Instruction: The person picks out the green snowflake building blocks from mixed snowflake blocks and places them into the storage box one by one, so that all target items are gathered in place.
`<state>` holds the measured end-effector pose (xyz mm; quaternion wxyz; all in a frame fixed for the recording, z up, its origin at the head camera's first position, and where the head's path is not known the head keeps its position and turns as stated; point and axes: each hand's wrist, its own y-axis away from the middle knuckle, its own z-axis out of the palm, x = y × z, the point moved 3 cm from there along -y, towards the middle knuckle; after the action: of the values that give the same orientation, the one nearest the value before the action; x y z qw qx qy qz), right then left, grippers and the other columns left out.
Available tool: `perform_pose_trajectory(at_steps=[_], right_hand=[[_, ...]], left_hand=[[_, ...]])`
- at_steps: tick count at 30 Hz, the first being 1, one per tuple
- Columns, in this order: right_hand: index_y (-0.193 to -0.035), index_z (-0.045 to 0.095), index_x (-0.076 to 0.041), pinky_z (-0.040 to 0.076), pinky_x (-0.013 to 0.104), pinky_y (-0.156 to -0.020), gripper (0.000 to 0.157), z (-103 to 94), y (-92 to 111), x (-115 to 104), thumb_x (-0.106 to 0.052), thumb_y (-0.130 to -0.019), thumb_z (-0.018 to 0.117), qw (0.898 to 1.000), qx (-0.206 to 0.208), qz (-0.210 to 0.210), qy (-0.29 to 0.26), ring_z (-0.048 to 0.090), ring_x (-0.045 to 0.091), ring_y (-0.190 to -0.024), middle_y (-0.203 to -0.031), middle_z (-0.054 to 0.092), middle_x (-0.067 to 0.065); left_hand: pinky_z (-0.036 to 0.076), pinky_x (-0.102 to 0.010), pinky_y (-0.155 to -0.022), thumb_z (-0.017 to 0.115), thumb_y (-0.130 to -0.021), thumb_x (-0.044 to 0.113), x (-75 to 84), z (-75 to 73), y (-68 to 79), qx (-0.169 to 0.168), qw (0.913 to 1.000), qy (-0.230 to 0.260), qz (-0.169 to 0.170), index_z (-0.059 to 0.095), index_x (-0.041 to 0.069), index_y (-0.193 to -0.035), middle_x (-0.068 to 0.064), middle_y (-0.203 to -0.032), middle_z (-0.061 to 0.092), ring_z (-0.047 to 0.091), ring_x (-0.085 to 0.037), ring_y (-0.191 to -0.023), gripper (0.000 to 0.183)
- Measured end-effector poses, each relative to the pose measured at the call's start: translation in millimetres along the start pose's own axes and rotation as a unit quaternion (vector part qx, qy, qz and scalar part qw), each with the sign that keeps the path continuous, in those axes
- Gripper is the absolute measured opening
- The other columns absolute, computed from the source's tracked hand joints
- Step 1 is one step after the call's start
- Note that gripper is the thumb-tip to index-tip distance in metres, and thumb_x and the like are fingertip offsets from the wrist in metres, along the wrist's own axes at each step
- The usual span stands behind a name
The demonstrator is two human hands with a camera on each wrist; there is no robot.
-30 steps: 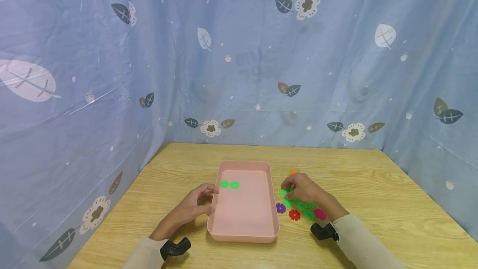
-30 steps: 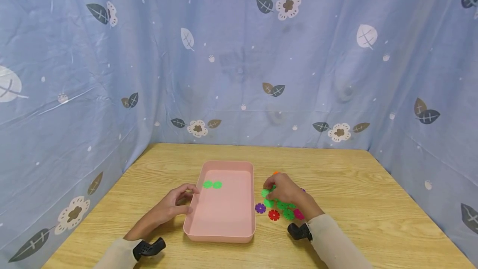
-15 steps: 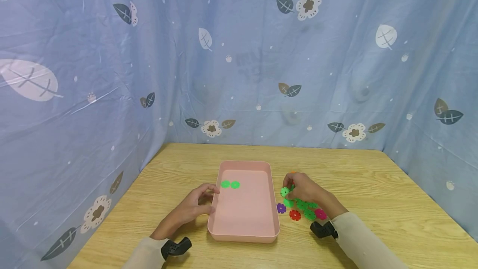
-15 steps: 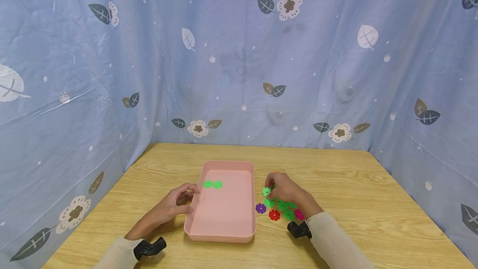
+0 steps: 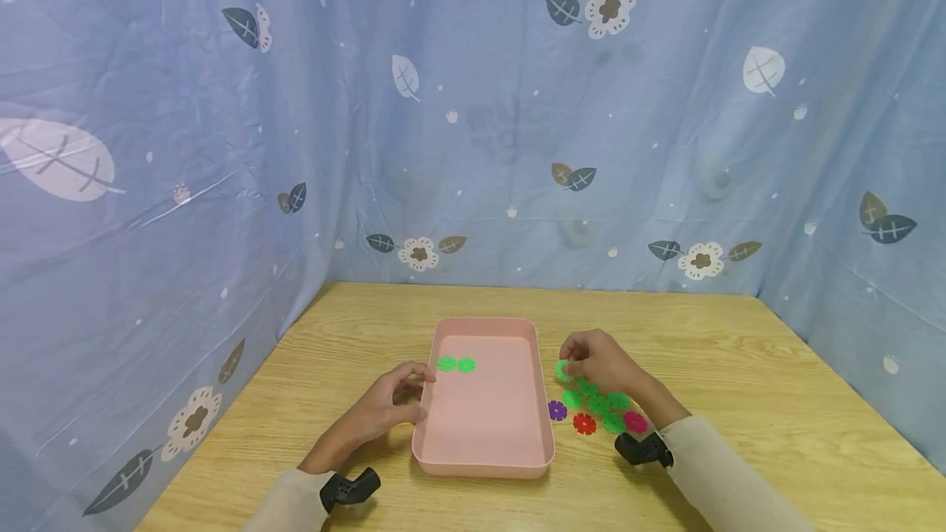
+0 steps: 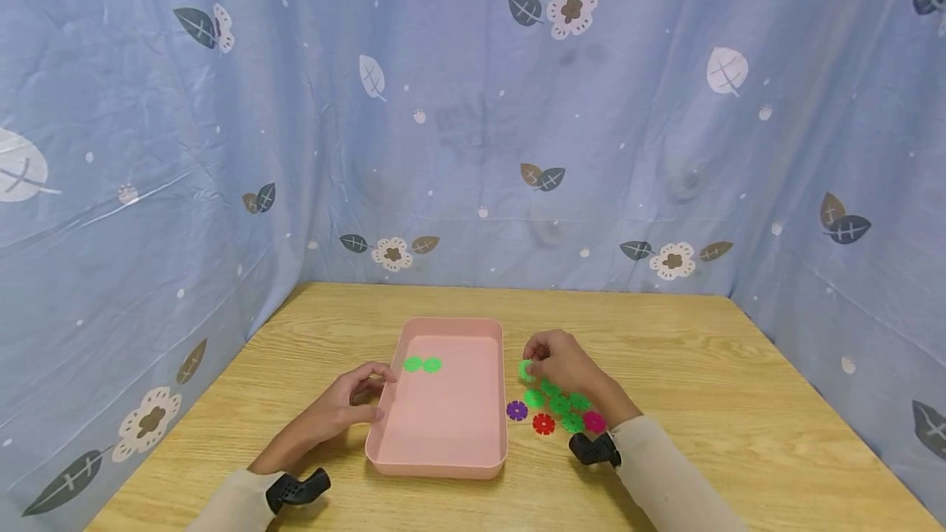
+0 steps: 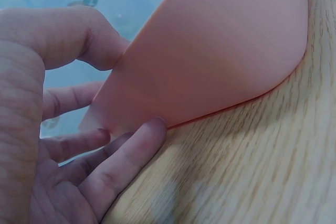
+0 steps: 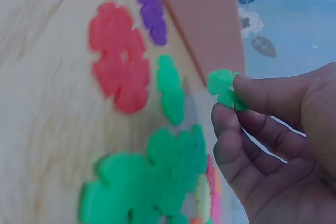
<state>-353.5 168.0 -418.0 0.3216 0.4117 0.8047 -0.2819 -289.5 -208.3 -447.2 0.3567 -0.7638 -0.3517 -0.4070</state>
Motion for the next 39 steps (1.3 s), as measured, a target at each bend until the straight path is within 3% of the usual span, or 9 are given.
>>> perform_pose_trajectory(at_steps=[8, 14, 23, 29, 35, 39], right_hand=[[-0.1, 0.064, 0.003, 0.054, 0.041, -0.056, 0.007, -2.2, -9, -13, 0.0, -0.094, 0.066, 0.999, 0.013, 0.0, -0.036, 0.059, 0.035, -0.062, -0.076, 0.062, 0.009], [-0.103, 0.064, 0.004, 0.054, 0.046, -0.058, 0.012, -4.7, -21, -28, -0.003, -0.094, 0.067, 0.999, 0.026, -0.007, -0.046, 0.058, 0.036, -0.061, -0.077, 0.062, 0.013], [-0.102, 0.066, 0.006, 0.057, 0.047, -0.066, 0.011, 3.9, -42, -47, 0.001, -0.092, 0.068, 0.998, 0.036, -0.011, -0.057, 0.065, 0.03, -0.069, -0.085, 0.064, 0.016], [-0.099, 0.067, 0.005, 0.059, 0.044, -0.066, 0.009, 16.6, -58, -50, 0.004, -0.091, 0.069, 0.997, 0.034, 0.015, -0.064, 0.067, 0.029, -0.069, -0.083, 0.065, 0.013], [-0.098, 0.067, 0.007, 0.06, 0.045, -0.068, 0.01, 29.0, -69, -59, 0.007, -0.089, 0.068, 0.996, 0.022, 0.034, -0.075, 0.07, 0.038, -0.073, -0.084, 0.064, 0.014], [-0.098, 0.068, 0.007, 0.06, 0.042, -0.067, 0.011, 37.9, -75, -61, 0.01, -0.087, 0.069, 0.996, 0.018, 0.053, -0.072, 0.071, 0.034, -0.071, -0.084, 0.065, 0.014]], left_hand=[[0.044, -0.049, -0.093, 0.07, -0.084, 0.007, -1.9, -0.9, -0.4, 0.002, 1.0, 0.0, -0.003, 0.054, -0.002, -0.128, -0.026, -0.136, 0.051, 0.055, -0.034, -0.111, 0.048], [0.044, -0.049, -0.093, 0.07, -0.086, 0.007, -2.1, -1.1, -0.6, -0.001, 1.0, 0.0, -0.003, 0.053, -0.005, -0.129, -0.026, -0.136, 0.051, 0.055, -0.036, -0.111, 0.047], [0.045, -0.045, -0.093, 0.07, -0.085, 0.009, -3.0, -2.4, -0.2, 0.003, 1.0, -0.002, -0.008, 0.054, 0.0, -0.129, -0.025, -0.135, 0.053, 0.056, -0.034, -0.11, 0.048], [0.047, -0.042, -0.093, 0.069, -0.085, 0.01, -3.9, -0.5, 0.6, -0.004, 0.9999, 0.0, -0.015, 0.052, -0.003, -0.131, -0.024, -0.134, 0.054, 0.057, -0.034, -0.11, 0.051], [0.046, -0.046, -0.094, 0.069, -0.083, 0.01, -3.0, 0.2, -0.1, -0.003, 1.0, 0.0, -0.007, 0.053, -0.002, -0.129, -0.024, -0.134, 0.053, 0.057, -0.034, -0.11, 0.05], [0.045, -0.049, -0.094, 0.069, -0.083, 0.009, -1.0, 0.5, -0.7, -0.003, 1.0, 0.002, -0.002, 0.053, -0.003, -0.129, -0.025, -0.133, 0.053, 0.057, -0.035, -0.11, 0.05]])
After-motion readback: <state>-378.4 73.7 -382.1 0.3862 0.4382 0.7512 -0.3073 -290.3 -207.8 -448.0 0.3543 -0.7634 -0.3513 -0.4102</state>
